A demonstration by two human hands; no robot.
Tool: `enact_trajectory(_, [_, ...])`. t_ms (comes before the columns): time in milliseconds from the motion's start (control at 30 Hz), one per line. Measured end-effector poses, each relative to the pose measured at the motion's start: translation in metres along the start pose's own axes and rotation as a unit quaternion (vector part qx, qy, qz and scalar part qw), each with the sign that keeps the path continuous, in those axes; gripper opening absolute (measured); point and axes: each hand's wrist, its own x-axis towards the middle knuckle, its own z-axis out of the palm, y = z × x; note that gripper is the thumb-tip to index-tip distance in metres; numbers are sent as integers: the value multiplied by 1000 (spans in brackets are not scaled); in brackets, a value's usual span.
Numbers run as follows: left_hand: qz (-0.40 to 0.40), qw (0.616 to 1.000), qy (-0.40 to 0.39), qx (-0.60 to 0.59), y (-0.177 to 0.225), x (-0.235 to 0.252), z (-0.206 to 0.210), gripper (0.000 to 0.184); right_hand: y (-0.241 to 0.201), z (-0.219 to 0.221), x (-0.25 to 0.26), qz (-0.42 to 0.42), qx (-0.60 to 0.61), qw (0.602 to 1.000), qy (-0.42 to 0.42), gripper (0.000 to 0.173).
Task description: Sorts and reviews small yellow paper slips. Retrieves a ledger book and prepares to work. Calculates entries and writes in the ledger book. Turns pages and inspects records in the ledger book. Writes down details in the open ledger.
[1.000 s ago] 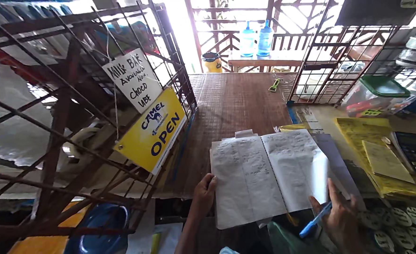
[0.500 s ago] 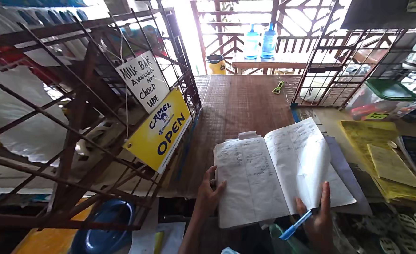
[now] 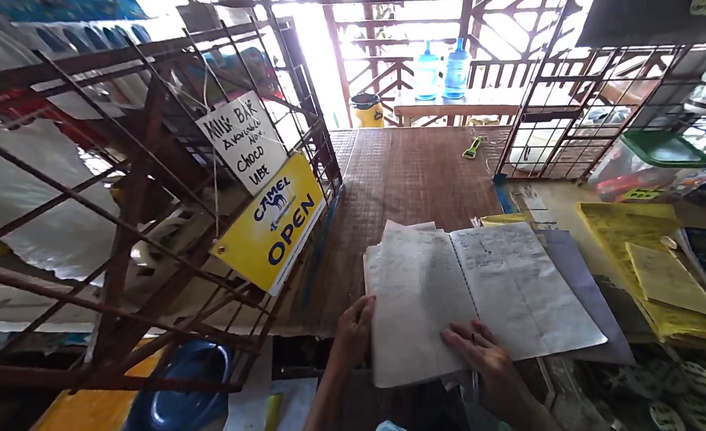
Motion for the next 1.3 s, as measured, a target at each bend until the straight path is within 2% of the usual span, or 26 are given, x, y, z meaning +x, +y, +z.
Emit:
enact_trajectory(67, [-19,1000,15,-12,-1,1,1,38,0,-3,0,6,7,1000,-21,43])
enact_trajectory(167, [-6,999,12,-29,-6,3,0,40,2,-3,0,10,20,999,-24,43])
enact_trajectory(333, [-26,999,-21,-12,-2,4,-1,17,2,-1,0,12,18,999,-23,44])
enact_trajectory(500, [-36,999,-27,-4,-2,5,-2,14,5,0,-1,3,8,1000,-18,43])
enact_trajectory(833, [-29,999,-33,-6,-5,5,-3,15,5,1,-3,7,8,1000,-21,42])
enact_trajectory(1067, [-20,1000,-14,-14,-7,5,-1,27,4,0,-3,19,22,999,-27,42])
enact_trajectory(1300, [-18,1000,-3,-11,-6,4,1,24,2,-2,-1,22,26,999,-24,40])
